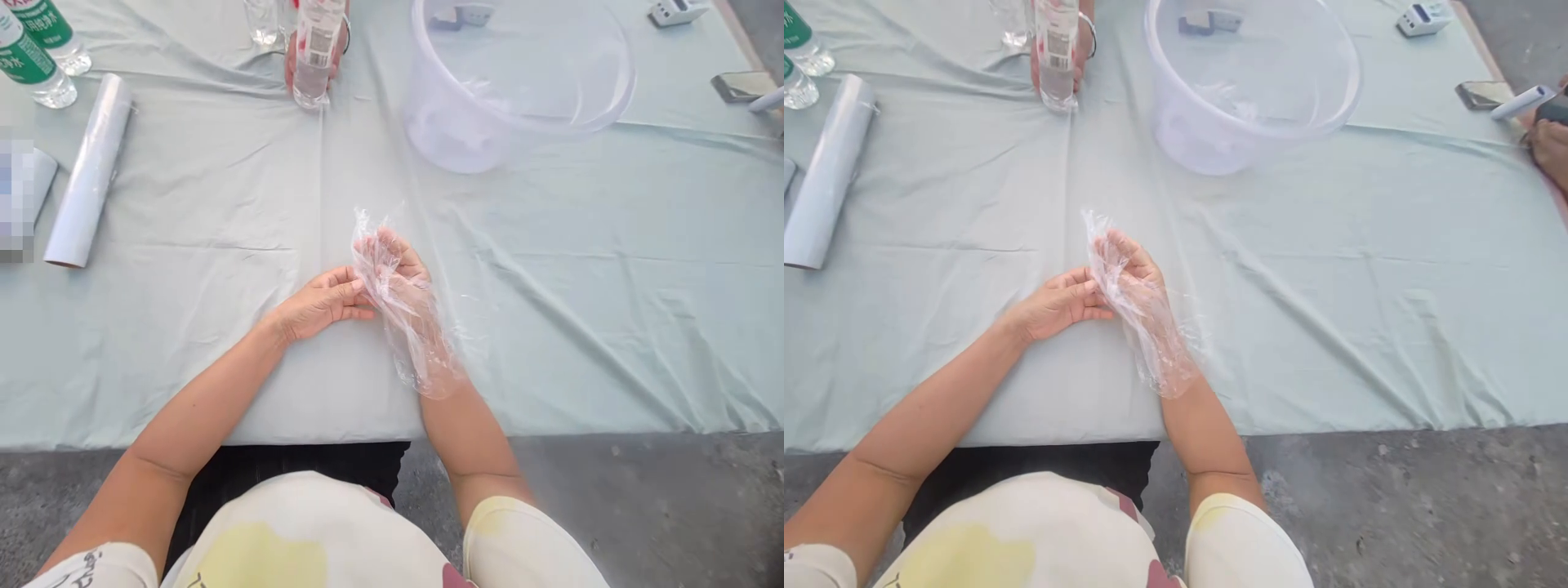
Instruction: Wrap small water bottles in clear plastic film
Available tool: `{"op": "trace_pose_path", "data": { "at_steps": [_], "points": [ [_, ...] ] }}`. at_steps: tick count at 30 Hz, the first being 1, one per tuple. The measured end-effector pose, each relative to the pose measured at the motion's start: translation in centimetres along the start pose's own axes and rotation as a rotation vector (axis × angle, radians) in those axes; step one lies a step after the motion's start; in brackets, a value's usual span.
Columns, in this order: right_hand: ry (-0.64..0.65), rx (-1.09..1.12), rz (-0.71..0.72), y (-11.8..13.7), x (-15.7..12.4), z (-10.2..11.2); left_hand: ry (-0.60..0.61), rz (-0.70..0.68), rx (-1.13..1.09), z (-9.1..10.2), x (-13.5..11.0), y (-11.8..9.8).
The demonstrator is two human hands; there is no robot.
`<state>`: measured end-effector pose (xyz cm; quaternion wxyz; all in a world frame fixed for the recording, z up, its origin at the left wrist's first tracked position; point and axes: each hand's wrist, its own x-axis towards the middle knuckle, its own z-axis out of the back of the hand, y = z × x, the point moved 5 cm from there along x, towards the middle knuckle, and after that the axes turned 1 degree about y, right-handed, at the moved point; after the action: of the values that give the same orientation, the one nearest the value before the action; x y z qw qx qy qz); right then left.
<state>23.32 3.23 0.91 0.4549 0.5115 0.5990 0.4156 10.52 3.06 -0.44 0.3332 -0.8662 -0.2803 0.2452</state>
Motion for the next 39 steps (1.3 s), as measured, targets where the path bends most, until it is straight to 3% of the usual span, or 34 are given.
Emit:
{"op": "trace_pose_path", "data": {
  "at_steps": [3, 7, 11, 15, 19, 23, 28, 32, 34, 37, 39],
  "points": [
    [0.031, 0.154, -0.043, 0.2, -0.3, -0.2, -0.08, -0.085, -0.022, 0.3, -0.5, -0.5],
    [0.065, 0.252, -0.124, 1.0, 0.0, 1.0, -0.31, -0.173, 0.016, 1.2, -1.7, -1.8],
    [0.183, 0.156, -0.245, 1.2, -0.1, 1.8, -0.519, -0.26, 0.298, 1.6, -3.2, -3.5],
    [0.284, -0.074, -0.265, 1.3, -1.0, 1.0, -0.676, -0.28, 0.545, 1.7, -4.4, -4.9],
    [0.158, -0.212, -0.167, 1.8, -0.9, 1.1, -0.765, -0.339, 0.58, 2.4, -5.3, -6.2],
    [0.009, -0.214, -0.17, 2.1, -0.4, 2.8, -0.896, -0.404, 0.451, 4.9, -6.4, -7.8],
    [0.037, -0.332, -0.282, 2.3, -0.6, 4.1, -1.061, -0.334, 0.384, 8.6, -7.7, -8.9],
    [0.099, -0.499, -0.377, 2.7, -1.3, 4.4, -1.136, -0.386, 0.366, 9.2, -8.3, -9.4],
    [-0.046, -0.603, -0.322, 3.5, -1.4, 5.3, -1.144, -0.395, 0.398, 8.6, -8.3, -9.4],
    [-0.424, -0.657, 0.016, 5.9, -2.0, 5.9, -1.092, -0.337, 0.468, 7.4, -7.8, -9.0],
    [-0.437, -0.665, 0.276, 6.8, -2.5, 4.0, -1.044, -0.286, 0.479, 6.7, -7.3, -8.5]
  ]
}}
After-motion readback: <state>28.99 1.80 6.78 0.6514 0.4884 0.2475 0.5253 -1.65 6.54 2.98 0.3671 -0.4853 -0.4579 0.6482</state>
